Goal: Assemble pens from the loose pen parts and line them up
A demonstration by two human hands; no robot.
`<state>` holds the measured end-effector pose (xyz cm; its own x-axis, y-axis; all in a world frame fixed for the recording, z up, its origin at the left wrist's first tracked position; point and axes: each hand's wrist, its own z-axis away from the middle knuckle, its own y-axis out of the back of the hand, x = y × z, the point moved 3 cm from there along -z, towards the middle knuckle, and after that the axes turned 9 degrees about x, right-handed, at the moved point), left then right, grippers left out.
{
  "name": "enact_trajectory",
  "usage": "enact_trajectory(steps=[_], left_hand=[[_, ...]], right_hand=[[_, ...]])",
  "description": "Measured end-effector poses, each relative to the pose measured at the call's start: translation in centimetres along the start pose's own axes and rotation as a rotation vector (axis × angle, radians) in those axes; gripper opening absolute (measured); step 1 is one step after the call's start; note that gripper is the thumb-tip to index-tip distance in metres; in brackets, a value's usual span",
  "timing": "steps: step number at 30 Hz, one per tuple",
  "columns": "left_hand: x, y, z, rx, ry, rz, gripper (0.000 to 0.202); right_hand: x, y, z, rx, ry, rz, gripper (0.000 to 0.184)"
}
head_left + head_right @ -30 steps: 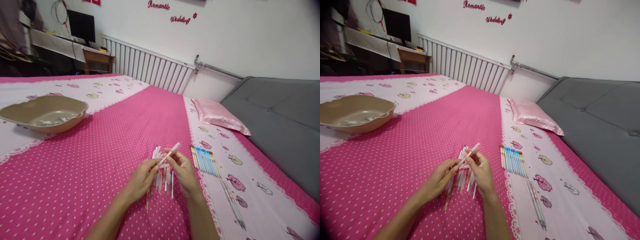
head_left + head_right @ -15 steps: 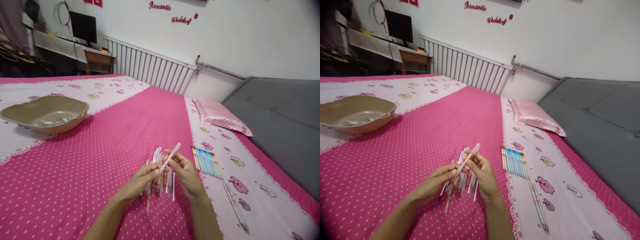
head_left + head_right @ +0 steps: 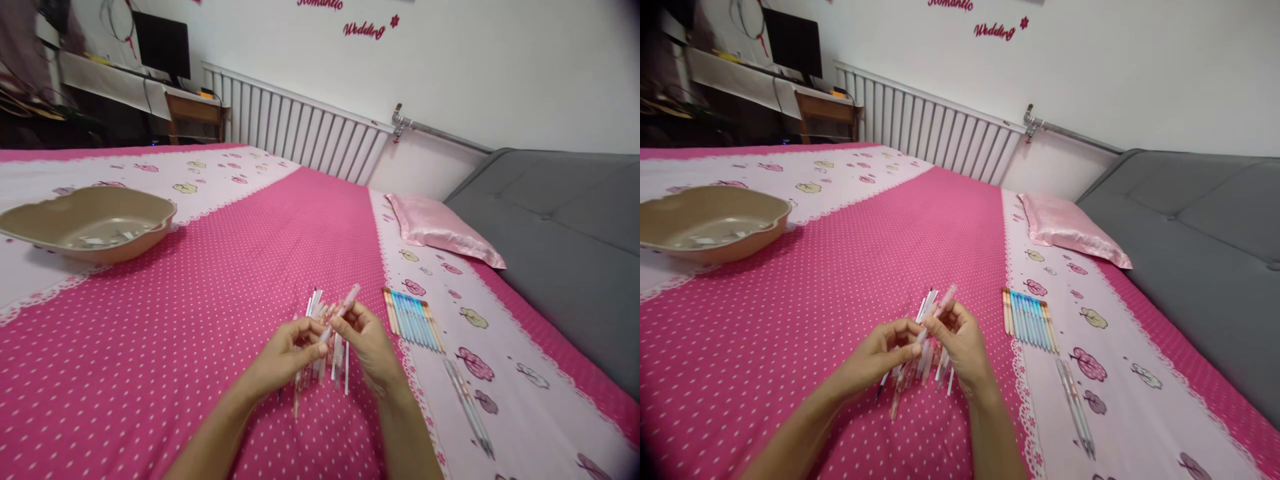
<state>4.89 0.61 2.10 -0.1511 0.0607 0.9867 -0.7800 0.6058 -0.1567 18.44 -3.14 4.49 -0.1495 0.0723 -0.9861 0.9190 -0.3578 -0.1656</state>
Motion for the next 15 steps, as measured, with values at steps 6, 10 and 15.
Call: enact_trajectory(steps=[6, 10, 15], left_hand=[[0.1, 0.1, 0.1, 0.001, 0.004, 0.026, 0.024], [0.6, -0.1, 0.2, -0.004, 0.029, 0.039, 0.023], [1.0, -0.3, 0.3, -0.041, 0.025, 0.047, 0.025]], right_hand=[[-0.4, -0.3, 0.3, -0.063, -0.022, -0.115, 0.033], [-0.6, -0.3, 0.4, -0.106, -0.061, -0.21, 0.053], [-0.5, 0.0, 0.3, -0.072, -0.043, -0.143, 0.057]])
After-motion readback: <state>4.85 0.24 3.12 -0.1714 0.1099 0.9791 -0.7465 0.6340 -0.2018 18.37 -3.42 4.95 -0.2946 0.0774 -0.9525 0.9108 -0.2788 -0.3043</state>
